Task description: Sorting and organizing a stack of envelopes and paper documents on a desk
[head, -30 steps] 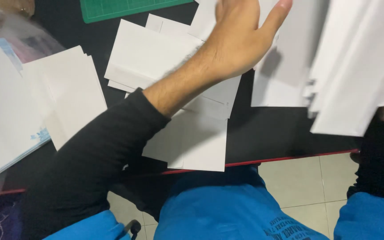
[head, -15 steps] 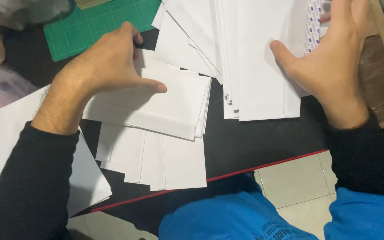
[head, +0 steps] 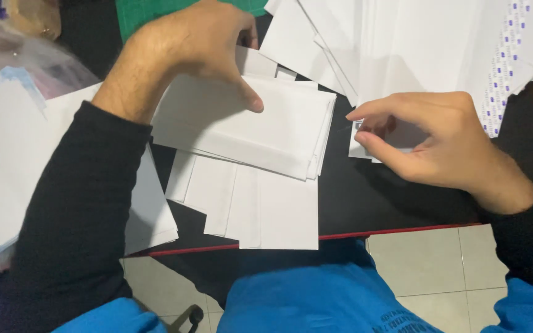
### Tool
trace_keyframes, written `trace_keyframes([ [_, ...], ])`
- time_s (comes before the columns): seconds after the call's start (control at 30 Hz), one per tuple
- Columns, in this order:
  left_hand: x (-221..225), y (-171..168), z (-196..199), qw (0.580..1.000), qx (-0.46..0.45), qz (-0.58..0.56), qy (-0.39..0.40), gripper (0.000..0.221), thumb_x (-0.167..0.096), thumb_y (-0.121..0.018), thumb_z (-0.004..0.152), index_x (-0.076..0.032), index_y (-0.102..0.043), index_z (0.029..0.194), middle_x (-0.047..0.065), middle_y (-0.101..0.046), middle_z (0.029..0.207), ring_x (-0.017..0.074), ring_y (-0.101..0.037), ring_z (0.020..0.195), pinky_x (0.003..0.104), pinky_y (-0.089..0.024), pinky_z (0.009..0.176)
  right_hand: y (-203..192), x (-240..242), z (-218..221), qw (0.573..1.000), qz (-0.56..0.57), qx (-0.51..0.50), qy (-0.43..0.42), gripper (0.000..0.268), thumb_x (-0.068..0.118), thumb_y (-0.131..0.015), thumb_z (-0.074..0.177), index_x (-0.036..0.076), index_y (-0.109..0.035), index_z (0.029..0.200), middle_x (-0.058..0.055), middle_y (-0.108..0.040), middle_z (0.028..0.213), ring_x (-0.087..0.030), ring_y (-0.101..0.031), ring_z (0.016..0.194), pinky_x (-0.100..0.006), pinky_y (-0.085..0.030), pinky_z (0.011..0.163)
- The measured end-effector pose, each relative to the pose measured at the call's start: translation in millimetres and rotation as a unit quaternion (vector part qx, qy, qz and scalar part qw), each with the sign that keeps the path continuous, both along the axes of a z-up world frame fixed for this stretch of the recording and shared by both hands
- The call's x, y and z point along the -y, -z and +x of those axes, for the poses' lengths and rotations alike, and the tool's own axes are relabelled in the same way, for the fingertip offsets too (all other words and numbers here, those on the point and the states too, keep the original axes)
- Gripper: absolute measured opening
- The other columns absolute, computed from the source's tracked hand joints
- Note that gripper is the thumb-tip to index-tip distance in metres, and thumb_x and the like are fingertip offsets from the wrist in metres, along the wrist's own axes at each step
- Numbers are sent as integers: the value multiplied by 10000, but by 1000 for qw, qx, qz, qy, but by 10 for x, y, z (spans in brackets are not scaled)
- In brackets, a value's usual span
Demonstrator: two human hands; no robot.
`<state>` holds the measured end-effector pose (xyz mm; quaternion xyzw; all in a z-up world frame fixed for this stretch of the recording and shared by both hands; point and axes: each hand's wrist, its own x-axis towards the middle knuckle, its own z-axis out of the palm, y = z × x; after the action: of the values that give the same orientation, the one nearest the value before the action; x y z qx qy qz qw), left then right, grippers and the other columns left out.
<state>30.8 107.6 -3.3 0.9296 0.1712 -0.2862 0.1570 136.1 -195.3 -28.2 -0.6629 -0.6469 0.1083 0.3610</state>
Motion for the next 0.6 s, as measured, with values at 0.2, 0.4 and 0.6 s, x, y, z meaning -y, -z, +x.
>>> trace_keyframes([
  [0.2,72,-78,-53,999,-22,37,22,890,-433,-1034,596,-164,-574,1308,57,-643,1146,281,-611,980,412,-510,730,-247,-100,-224,946,-207,-234,89,442,84,-725,857,51,-650,1291,-101,-765,1134,-176,-771,960,-277,-632,908],
  [0.4,1,340,-39,991,36,86,96,1077,-498,-1079,469,-165,-577,1362,75,-644,1273,323,-613,1091,460,-522,842,-210,-162,-221,916,-258,-296,83,651,61,-664,844,100,-479,1467,-101,-643,1367,-225,-737,1112,-347,-584,969],
  [0.6,-105,375,-36,998,19,-57,33,973,-383,-1070,412,-186,-641,1263,-9,-711,1067,225,-655,928,380,-501,734,-207,-181,-361,930,-208,-292,84,818,9,-708,801,78,-339,1526,-163,-503,1364,-276,-652,1196,-378,-566,1039],
])
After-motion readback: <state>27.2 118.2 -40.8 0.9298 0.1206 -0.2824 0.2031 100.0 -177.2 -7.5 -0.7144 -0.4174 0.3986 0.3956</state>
